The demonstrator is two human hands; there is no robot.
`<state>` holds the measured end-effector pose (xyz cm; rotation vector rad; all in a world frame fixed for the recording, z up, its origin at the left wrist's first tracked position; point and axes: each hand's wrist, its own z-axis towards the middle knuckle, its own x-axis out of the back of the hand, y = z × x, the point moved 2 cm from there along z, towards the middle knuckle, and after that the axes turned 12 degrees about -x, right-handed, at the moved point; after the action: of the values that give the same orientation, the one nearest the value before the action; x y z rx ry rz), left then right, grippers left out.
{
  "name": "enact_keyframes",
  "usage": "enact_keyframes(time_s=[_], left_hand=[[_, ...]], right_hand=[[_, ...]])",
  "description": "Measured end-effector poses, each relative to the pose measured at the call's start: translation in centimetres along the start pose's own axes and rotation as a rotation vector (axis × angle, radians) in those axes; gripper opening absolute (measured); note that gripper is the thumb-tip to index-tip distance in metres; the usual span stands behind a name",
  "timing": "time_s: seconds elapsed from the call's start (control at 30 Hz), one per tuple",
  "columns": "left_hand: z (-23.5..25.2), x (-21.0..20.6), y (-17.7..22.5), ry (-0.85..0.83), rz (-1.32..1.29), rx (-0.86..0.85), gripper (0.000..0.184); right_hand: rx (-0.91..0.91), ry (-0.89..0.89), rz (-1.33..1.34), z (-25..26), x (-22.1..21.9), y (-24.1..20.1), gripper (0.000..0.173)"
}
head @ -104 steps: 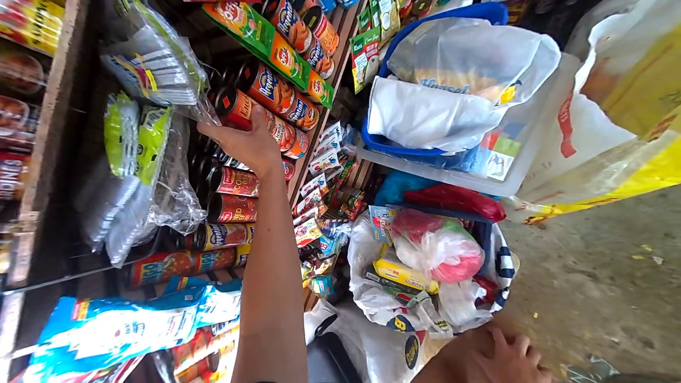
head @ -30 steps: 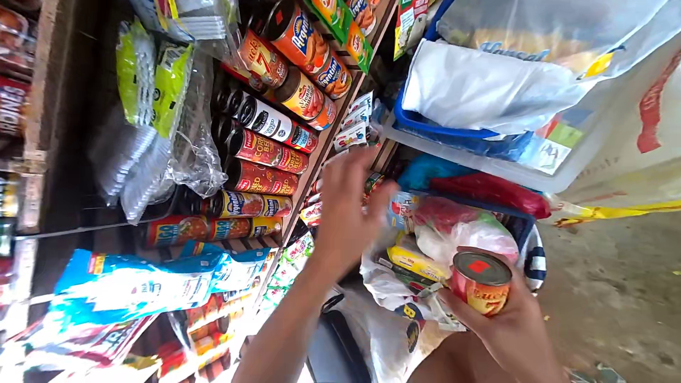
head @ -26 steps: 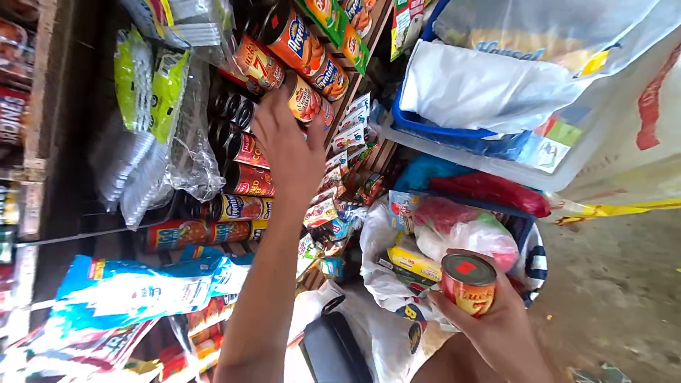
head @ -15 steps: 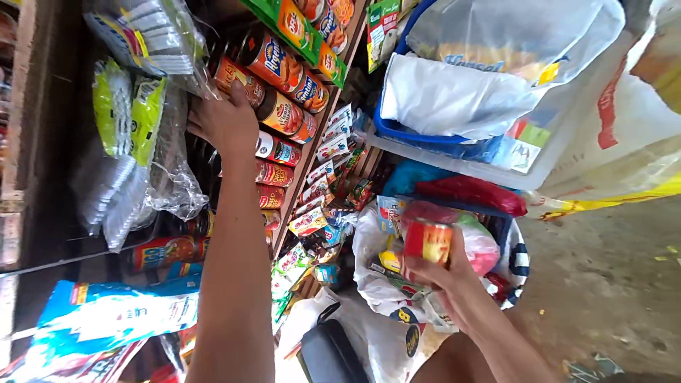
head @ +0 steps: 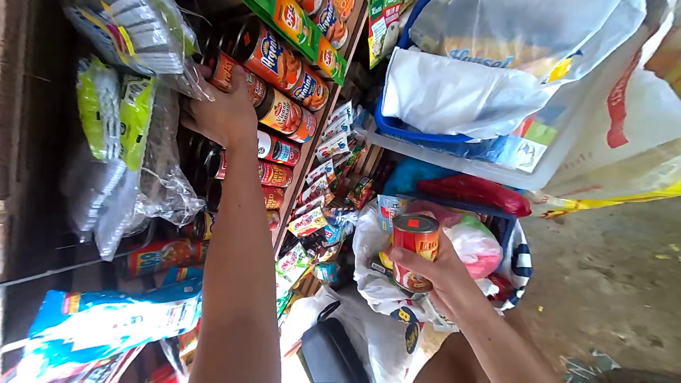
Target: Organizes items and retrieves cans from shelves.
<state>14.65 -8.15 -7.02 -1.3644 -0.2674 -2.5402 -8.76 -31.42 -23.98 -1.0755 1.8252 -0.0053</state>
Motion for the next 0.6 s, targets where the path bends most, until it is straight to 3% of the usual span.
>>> enact_keyframes(time_s=[0.33,0.5,0.6], left_hand=[[-2.3,0.7,-0.3,0.014,-0.020,-0.042,0.072],[-4.4,2.4,-0.6,-0.066,0.027,-0.203,0.075],[-11.3,5.2,0.7,-0.158,-0.179,-0.440,0.057]], right_hand=[[-0.010,0.044,-0.008,-1.3,1.3,0.1,0.078],[-0.009,0.042,-0.048,-1.4,1.4,0.2,0.082],[0.003,0.074,-0.127,-1.3,1.6,0.2,0.090]])
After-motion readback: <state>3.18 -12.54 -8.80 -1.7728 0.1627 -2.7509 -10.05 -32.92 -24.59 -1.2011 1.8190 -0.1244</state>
